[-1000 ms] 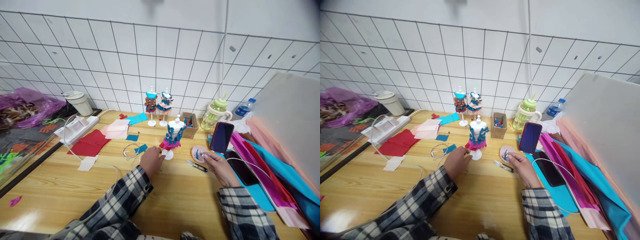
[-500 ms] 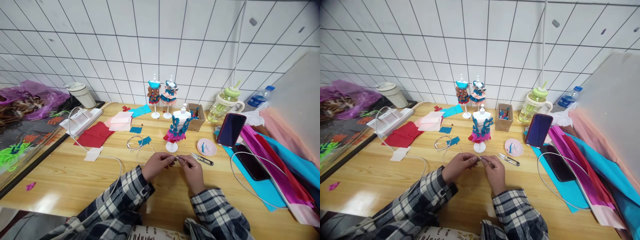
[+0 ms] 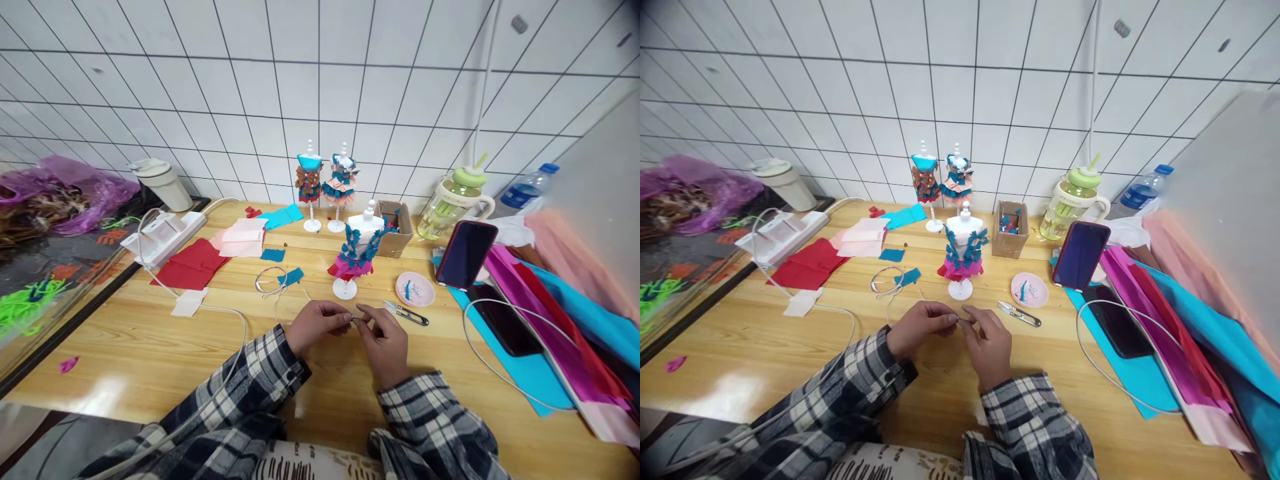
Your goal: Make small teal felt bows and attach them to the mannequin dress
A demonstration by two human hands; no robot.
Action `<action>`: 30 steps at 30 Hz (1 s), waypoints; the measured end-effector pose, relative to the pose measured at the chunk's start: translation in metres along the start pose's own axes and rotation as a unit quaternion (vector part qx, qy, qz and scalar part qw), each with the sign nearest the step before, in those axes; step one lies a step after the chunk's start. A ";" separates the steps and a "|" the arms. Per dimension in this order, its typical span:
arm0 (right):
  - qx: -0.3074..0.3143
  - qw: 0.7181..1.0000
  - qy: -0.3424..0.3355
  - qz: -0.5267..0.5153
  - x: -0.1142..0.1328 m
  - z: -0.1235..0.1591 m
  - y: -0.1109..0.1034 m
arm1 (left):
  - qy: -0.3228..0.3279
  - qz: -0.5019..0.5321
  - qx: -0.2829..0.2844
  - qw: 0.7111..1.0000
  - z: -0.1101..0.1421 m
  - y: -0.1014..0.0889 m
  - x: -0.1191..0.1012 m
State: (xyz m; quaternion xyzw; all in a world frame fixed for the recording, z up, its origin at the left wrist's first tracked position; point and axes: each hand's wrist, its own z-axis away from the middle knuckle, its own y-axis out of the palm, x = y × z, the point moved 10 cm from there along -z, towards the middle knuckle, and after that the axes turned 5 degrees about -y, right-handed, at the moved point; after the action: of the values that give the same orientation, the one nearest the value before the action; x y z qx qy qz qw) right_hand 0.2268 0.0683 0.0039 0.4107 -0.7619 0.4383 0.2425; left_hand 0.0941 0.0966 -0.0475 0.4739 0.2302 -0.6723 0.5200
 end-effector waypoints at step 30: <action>0.074 0.922 0.224 -0.307 -0.033 0.019 0.036 | 0.070 -0.012 0.033 0.997 0.007 0.012 -0.013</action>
State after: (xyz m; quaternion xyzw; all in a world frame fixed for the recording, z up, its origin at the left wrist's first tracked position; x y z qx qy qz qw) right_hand 0.2148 0.0755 -0.0468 0.5324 -0.4894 0.4779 0.4987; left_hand 0.1026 0.0932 -0.0306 0.5338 0.2497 -0.6507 0.4789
